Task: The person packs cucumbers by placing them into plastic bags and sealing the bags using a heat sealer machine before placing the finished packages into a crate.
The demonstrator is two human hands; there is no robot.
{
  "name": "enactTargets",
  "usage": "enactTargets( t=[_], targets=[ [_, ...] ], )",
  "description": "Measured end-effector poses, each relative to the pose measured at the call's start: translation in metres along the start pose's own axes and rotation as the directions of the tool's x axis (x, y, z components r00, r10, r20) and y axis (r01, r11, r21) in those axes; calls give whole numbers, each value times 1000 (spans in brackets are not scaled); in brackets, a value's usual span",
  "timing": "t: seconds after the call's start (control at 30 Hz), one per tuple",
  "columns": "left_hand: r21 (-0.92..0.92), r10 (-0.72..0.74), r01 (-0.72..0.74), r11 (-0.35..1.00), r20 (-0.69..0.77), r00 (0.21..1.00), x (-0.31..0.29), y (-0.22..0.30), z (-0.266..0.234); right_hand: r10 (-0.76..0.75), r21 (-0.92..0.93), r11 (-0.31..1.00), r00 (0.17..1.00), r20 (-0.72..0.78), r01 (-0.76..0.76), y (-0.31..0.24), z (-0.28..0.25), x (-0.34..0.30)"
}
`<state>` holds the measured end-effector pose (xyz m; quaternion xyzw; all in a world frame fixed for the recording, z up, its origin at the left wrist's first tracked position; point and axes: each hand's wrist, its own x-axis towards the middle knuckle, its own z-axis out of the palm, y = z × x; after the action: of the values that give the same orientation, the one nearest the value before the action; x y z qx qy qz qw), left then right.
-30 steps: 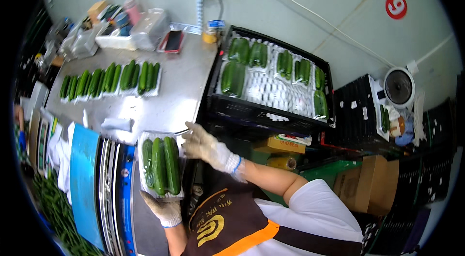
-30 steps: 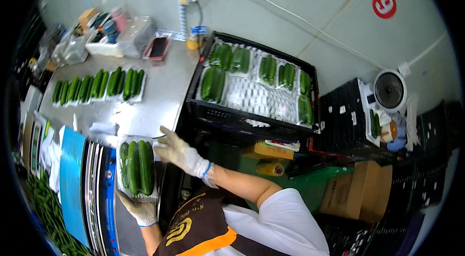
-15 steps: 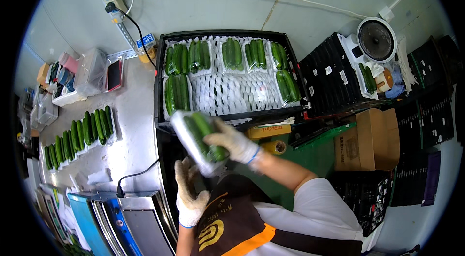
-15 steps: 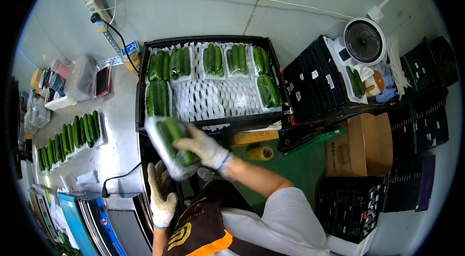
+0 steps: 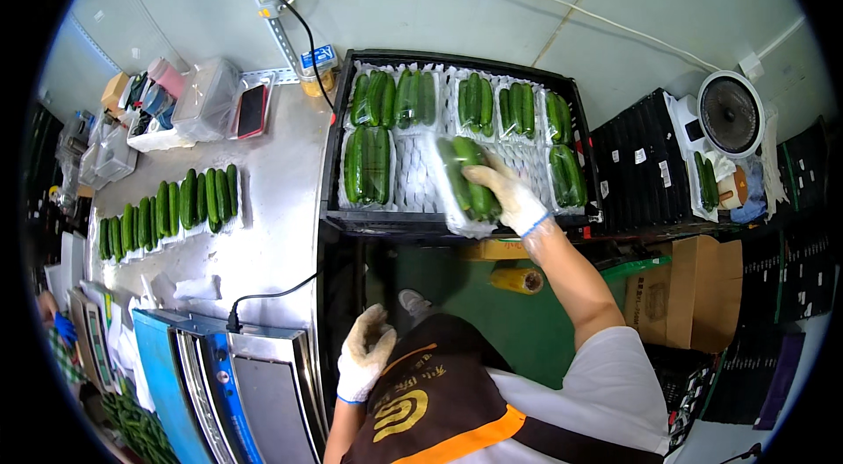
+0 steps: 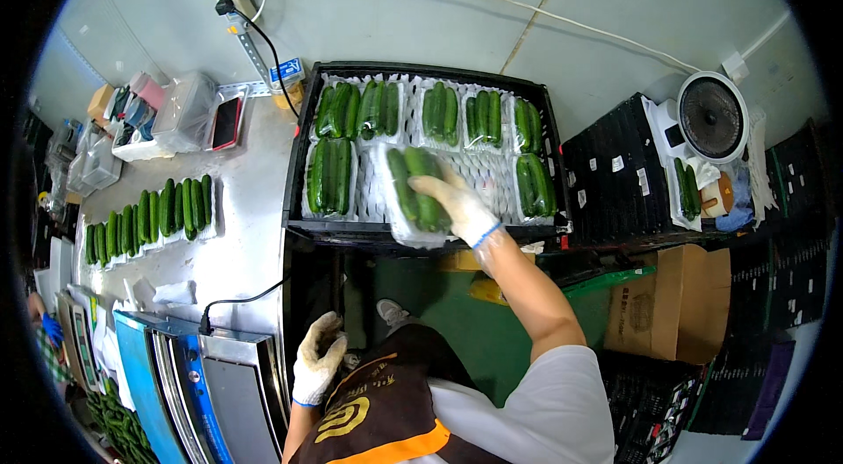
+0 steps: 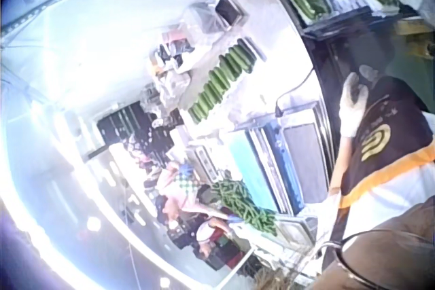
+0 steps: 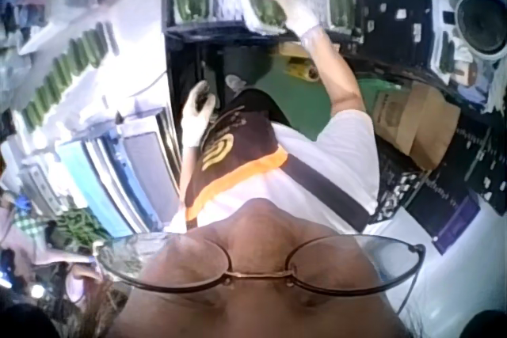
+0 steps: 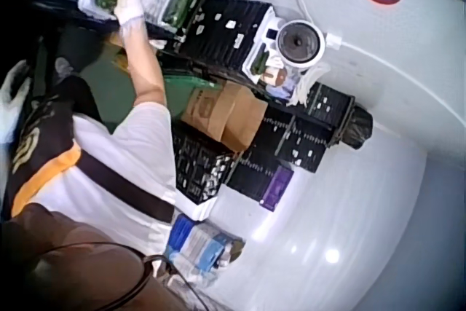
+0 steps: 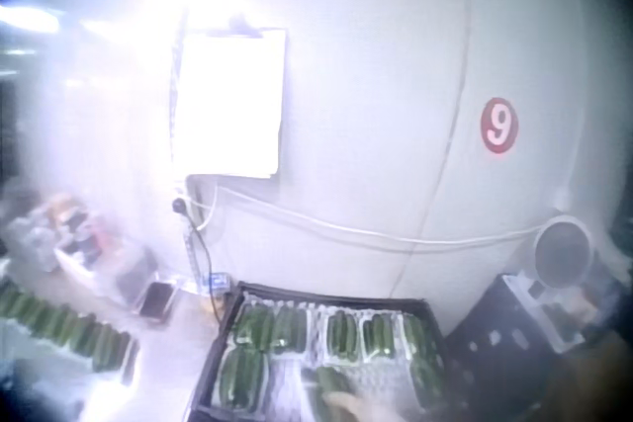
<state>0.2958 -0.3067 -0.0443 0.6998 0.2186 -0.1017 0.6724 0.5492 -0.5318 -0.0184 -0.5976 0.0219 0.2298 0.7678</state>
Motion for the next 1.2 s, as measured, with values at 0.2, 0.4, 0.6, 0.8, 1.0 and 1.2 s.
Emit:
enactTargets(
  t=[0.2,0.4,0.6,0.8,1.0,1.2],
  targets=[
    [-21,13,-14,1000,-44,999,-7,-12,-3,15,-544,836,994,-109,-72,17,26,62],
    [30,1,1,1000,-52,999,-15,-29,-9,-169,-858,478,938,-302,-189,70,39,88],
    [62,10,-5,998,-81,997,-21,-32,-19,-129,-757,647,966,-226,-90,54,28,84],
    [-18,-33,32,999,-87,996,-20,-48,-25,-198,-908,327,920,-339,-264,64,46,90],
    [-74,-83,79,994,-49,995,-16,-47,-22,-290,-935,279,910,-297,-217,68,77,73],
    [65,-54,53,996,24,998,-2,-50,-16,-207,-965,179,951,-230,-194,66,64,78]
  ],
)
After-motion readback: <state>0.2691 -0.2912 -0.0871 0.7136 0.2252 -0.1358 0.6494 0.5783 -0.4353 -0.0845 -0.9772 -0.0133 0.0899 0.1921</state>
